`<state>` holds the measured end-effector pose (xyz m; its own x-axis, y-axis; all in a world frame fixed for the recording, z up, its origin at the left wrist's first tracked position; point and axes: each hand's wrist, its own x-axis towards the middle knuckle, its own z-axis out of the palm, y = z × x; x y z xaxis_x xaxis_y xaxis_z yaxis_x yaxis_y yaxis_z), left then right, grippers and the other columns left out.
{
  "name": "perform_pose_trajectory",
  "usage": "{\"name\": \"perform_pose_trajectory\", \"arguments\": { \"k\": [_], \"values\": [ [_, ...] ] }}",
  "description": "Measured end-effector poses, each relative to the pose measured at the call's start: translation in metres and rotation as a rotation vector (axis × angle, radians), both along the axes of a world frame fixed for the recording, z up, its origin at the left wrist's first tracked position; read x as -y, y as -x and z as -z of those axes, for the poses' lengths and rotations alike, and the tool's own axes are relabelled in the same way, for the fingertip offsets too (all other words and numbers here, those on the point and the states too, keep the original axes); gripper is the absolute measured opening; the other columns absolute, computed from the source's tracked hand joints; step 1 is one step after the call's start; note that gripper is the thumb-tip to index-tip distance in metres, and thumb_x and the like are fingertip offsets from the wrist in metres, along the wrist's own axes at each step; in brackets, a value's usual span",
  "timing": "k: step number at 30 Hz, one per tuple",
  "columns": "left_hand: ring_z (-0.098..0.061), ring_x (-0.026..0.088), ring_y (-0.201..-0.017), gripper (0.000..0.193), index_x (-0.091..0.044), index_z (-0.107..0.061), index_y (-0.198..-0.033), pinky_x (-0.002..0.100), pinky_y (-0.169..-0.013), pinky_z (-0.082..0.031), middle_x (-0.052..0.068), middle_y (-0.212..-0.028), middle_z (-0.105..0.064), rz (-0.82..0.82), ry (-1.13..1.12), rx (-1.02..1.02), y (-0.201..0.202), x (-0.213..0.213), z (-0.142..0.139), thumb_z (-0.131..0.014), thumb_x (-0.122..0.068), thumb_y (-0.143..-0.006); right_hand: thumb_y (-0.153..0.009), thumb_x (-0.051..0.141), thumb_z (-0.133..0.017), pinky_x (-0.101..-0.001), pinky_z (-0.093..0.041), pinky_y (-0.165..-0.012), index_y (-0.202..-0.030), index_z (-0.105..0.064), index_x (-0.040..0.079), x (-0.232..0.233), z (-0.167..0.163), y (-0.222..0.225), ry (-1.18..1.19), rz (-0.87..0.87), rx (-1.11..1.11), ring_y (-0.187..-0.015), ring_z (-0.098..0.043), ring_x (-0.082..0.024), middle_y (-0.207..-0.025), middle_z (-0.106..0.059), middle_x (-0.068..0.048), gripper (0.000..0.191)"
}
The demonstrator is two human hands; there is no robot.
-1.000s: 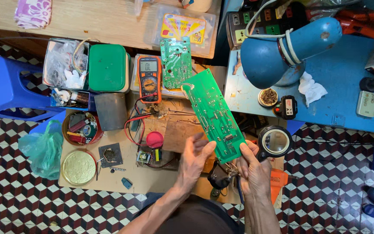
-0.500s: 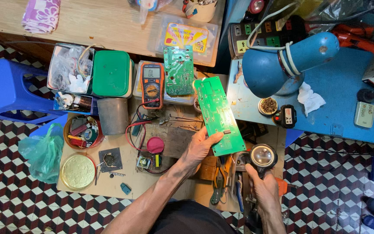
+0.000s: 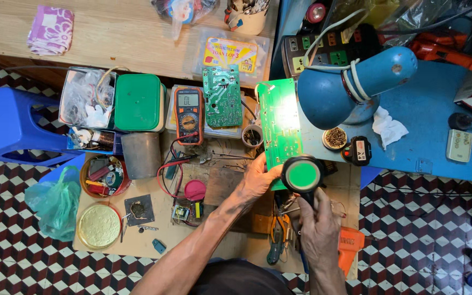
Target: The person holds a green circuit board and inspects it closely under a desk lamp using a magnifying glass, turning it to view different areas. They then set the board aside, pick up a small green electronic component, and probe its terminals with multimeter test leads while checking the multimeter display.
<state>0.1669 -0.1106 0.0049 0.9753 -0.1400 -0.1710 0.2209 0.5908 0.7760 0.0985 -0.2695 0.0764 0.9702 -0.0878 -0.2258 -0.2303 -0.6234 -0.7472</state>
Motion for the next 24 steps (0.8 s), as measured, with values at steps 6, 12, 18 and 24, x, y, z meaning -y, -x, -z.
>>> {"name": "perform_pose_trajectory", "arguments": {
  "k": [6,12,18,24],
  "values": [
    [-0.065,0.009,-0.108,0.039,-0.002,-0.057,-0.136,0.027,-0.093,-0.056,0.003,-0.121,-0.069,-0.043,0.039,0.047,-0.007,0.003,0.002,-0.069,-0.015,-0.101,-0.101,0.023,-0.059,-0.0287,-0.051,-0.056,-0.132,-0.056,0.009,-0.021,-0.005,-0.015,-0.113,0.014,0.001,-0.065,-0.064,-0.012,-0.073,-0.065,-0.006,0.034],
    [-0.066,0.01,-0.102,0.038,-0.003,-0.057,-0.134,0.028,-0.086,-0.057,0.004,-0.117,-0.069,0.013,0.028,-0.055,-0.006,-0.001,0.002,-0.067,-0.018,-0.101,-0.1,0.021,-0.059,-0.0269,-0.053,-0.053,-0.129,-0.052,0.009,-0.02,0.0,-0.017,-0.113,-0.014,0.066,-0.063,-0.069,-0.011,-0.069,-0.068,-0.002,0.032],
    [-0.067,0.009,-0.106,0.037,-0.002,-0.056,-0.134,0.026,-0.091,-0.057,0.004,-0.118,-0.07,0.048,-0.06,-0.062,-0.007,-0.005,0.007,-0.066,-0.018,-0.102,-0.1,0.022,-0.059,-0.0275,-0.057,-0.049,-0.13,-0.052,0.012,-0.014,0.013,-0.018,-0.041,-0.048,0.057,-0.061,-0.073,-0.011,-0.064,-0.067,-0.004,0.033],
    [-0.066,0.011,-0.106,0.04,-0.001,-0.056,-0.136,0.028,-0.09,-0.056,0.005,-0.118,-0.07,0.021,-0.013,-0.061,-0.011,-0.002,0.015,-0.067,-0.016,-0.1,-0.101,0.02,-0.058,-0.0271,-0.058,-0.053,-0.127,-0.05,0.01,-0.012,0.021,-0.016,-0.064,-0.072,0.138,-0.066,-0.075,-0.011,-0.071,-0.074,-0.004,0.03]
  ]
}}
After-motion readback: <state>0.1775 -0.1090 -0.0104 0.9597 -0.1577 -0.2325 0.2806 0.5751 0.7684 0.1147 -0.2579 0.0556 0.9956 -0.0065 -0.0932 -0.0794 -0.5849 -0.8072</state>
